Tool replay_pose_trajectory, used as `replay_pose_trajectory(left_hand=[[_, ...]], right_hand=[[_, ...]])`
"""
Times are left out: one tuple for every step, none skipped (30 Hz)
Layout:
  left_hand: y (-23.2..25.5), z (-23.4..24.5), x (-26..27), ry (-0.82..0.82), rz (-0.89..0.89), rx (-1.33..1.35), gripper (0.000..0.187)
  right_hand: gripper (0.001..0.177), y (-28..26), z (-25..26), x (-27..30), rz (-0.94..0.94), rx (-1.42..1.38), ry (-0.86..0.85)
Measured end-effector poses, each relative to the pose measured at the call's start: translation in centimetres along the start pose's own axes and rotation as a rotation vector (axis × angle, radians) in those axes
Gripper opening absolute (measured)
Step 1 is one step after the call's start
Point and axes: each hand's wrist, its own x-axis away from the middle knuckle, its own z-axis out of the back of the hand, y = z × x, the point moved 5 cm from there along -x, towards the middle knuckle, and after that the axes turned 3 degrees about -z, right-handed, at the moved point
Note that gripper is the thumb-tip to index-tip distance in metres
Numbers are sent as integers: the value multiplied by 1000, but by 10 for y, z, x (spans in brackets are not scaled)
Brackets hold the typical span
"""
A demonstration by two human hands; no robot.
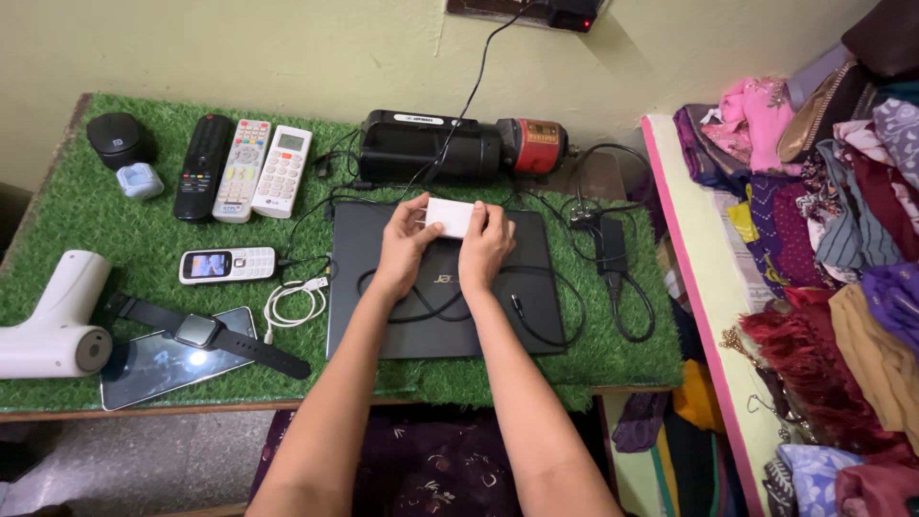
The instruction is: The person connects a white charger to a wall socket and plugs a charging cable into a smartphone. They then unplug the charger and place it back on the table.
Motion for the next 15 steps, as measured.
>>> replay_pose_trajectory(left_hand=[[0, -1, 0, -2, -27, -24, 54], [0, -4, 0, -7, -54, -48, 54], [0, -5, 0, -11, -80, -72, 55], [0, -5, 1, 16, -76, -117, 54], [-1, -4, 1, 43, -71, -161, 53], [-1, -3, 2, 71, -66, -206, 52], [3, -3, 5, 82, -142, -325, 45], [8, -2, 8, 94, -219, -445, 38], [13, -3, 11, 106, -297, -564, 31], [14, -3, 11, 119, -281, -547, 33], [15, -4, 12, 132, -265, -529, 34], [16, -5, 12, 144, -248, -511, 36], [17, -6, 13, 143, -241, -501, 36], [18, -6, 14, 141, -232, -491, 35], [19, -6, 14, 139, -223, -481, 35]], right_hand=[[27, 0, 0, 0, 0, 4, 5], [26, 0, 0, 0, 0, 10, 12], [25, 0, 0, 0, 9, 6, 17], [25, 0, 1, 1, 16, 2, 24], [24, -1, 1, 1, 24, -1, 30], [23, -1, 1, 1, 18, 19, 15], [23, -1, 0, 1, 13, 39, 1], [22, -1, -1, 1, 7, 58, -15], [22, -2, 0, 1, 19, 61, -12], [22, -3, 0, 2, 32, 63, -10], [21, -5, 0, 2, 45, 65, -9], [22, -5, 0, 2, 37, 72, -14], [22, -4, 0, 1, 28, 79, -20], [22, -4, 0, 1, 19, 86, -26], [22, -5, 0, 1, 23, 82, -26]])
